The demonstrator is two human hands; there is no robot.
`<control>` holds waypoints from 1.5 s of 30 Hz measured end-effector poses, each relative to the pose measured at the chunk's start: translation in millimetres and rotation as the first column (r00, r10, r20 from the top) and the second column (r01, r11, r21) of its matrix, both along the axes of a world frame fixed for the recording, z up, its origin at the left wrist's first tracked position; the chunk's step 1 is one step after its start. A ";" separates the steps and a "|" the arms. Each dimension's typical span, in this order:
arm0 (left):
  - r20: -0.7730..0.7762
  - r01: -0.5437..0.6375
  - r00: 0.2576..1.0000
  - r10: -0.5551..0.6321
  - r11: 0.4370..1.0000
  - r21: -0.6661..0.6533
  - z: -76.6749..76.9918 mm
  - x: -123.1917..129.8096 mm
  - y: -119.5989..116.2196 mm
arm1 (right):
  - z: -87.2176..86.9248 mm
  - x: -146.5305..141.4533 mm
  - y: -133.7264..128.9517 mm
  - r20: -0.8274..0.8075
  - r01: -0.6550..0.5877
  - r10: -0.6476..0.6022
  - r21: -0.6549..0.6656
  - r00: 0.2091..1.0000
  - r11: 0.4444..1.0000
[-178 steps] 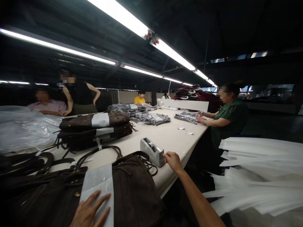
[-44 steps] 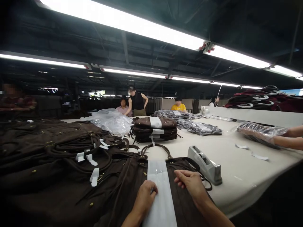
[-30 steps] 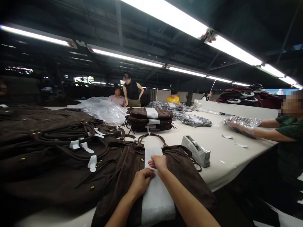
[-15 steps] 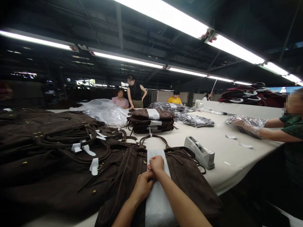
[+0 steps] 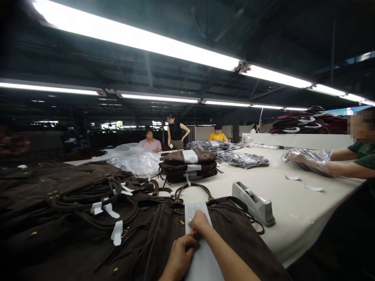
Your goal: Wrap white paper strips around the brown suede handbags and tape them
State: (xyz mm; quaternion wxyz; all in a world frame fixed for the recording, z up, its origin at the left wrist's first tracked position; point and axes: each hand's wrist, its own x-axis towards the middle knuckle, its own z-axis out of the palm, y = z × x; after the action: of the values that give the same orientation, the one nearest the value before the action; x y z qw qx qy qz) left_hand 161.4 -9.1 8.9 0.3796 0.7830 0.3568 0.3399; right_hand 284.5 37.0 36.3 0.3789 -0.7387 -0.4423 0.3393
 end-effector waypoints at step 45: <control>-0.141 0.017 0.990 0.001 0.991 0.130 1.6 -11.2 -4.9 | -7.7 42.8 -269.6 0.443 -0.480 0.334 0.272 0.832 0.834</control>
State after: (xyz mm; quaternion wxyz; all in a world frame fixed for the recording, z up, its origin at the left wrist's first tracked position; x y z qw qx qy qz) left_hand 150.2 -14.0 10.5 0.3029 0.8296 0.3566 0.3049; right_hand 327.2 -232.6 28.6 0.3368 -0.5906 -0.7123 0.1745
